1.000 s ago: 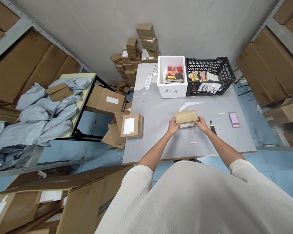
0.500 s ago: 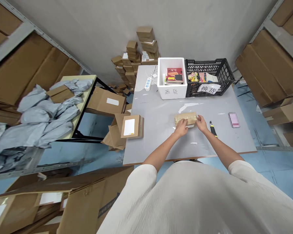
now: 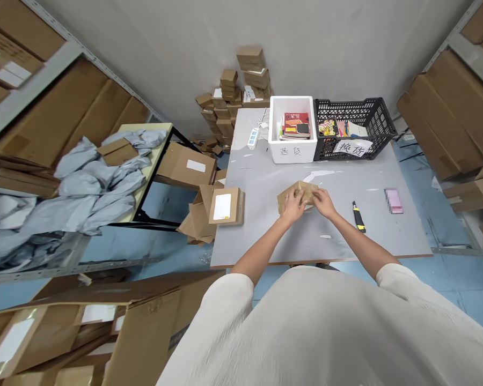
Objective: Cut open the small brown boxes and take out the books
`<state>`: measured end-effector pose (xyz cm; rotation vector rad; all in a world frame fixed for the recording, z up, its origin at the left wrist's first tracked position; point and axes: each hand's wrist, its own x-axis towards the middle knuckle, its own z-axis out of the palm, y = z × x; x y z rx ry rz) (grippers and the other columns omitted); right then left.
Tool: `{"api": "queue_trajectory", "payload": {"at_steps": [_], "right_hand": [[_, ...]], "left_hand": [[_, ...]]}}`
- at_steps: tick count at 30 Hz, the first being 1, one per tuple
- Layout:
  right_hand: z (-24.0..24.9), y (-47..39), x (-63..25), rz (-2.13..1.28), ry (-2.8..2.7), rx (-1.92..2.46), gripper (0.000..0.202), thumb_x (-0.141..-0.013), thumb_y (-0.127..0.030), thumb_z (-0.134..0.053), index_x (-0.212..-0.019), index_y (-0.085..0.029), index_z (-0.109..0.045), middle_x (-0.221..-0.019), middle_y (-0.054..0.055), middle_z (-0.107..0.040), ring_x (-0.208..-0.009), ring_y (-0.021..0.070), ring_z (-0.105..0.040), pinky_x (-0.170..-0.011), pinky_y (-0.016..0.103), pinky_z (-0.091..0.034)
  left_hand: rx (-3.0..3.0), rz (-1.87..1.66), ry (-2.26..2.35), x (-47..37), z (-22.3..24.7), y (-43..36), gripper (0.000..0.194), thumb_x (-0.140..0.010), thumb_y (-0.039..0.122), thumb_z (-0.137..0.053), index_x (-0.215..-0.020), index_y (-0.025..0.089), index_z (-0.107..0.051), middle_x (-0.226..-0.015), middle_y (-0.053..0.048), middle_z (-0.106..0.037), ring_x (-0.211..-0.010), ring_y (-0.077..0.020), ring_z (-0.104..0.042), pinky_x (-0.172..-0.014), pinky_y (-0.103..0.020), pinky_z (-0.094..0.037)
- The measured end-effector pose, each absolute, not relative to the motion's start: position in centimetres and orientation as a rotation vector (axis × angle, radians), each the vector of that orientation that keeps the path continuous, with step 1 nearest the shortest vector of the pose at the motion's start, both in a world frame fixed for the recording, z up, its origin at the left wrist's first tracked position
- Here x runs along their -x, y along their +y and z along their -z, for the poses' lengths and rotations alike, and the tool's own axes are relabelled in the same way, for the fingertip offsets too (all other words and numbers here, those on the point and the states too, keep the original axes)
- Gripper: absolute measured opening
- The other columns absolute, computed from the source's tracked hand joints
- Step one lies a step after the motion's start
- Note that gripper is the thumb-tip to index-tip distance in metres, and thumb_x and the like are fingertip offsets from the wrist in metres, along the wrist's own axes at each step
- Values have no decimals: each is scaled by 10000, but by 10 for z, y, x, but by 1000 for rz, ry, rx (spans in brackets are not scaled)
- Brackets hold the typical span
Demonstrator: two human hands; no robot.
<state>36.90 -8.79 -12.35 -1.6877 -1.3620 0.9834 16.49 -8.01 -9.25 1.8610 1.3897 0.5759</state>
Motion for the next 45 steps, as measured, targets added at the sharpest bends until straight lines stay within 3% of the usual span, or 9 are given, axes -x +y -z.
{"api": "queue_trajectory", "payload": {"at_steps": [7,15,21,26,33,36,40,45], "right_hand": [[131,-85,-350,-1083,-1354,1709,409,-849,-409,-653,-1229,-278,-728,-1372,70,-730,-1217,295,-681,-1176,518,-509],[112,-99,-378,-809,-1328,1766,368,-793,-333,-611,-1117,-238,-756,-1298,102,-754,-1197,306,-677,-1131,493,-533],[96,-113,-429,-638,-1267,1837,354,-811,-303,-568,-1104,-223,-749,-1309,126,-755,-1225,320,-673,-1155,516,-510],[92,-122,-440,-671,-1209,1838,462,-875,-330,-555,-1298,-203,-693,-1369,147,-742,-1205,316,-688,-1087,500,-555],[101,-116,-406,-898,-1439,1541,481,-1009,-387,-493,-1455,-269,-630,-1479,100,-679,-1291,263,-664,-1099,454,-562],[115,-115,-402,-885,-1504,1638,455,-1000,-366,-509,-1410,-252,-672,-1507,126,-643,-1340,299,-629,-1150,508,-533],[138,-119,-407,-805,-1486,1968,436,-940,-311,-577,-1343,-220,-713,-1568,166,-579,-1490,371,-501,-1243,598,-432],[158,-122,-404,-925,-1570,1945,423,-931,-288,-556,-1319,-225,-714,-1439,132,-678,-1401,316,-577,-1212,506,-475]], "left_hand": [[-1805,-640,1495,-126,92,-91,613,-1036,459,-600,-1619,273,-550,-1602,-184,-450,-1455,-411,-465,-1215,-568,-430],[-1732,-651,1402,-158,109,-92,595,-1043,398,-580,-1620,268,-520,-1589,-165,-476,-1394,-347,-580,-1207,-508,-487],[-1855,-548,1210,-212,122,-93,668,-1003,334,-604,-1652,265,-463,-1685,-135,-456,-1561,-319,-462,-1287,-481,-420],[-2072,-469,1289,-235,113,-94,634,-962,263,-642,-1586,217,-536,-1729,-182,-391,-1615,-406,-343,-1293,-596,-334],[-2167,-608,1265,-233,94,-98,530,-1064,328,-522,-1591,274,-526,-1605,-155,-505,-1437,-364,-521,-1183,-555,-453],[-2111,-669,1333,-211,102,-98,420,-1072,293,-486,-1463,251,-633,-1562,-165,-515,-1410,-360,-539,-1177,-564,-474],[-2012,-737,1396,-173,122,-98,427,-993,180,-549,-1406,226,-646,-1604,-177,-466,-1479,-361,-486,-1220,-574,-460],[-1768,-664,1512,-142,145,-100,470,-934,129,-587,-1390,223,-651,-1607,-173,-449,-1391,-331,-586,-1176,-517,-522]]}}
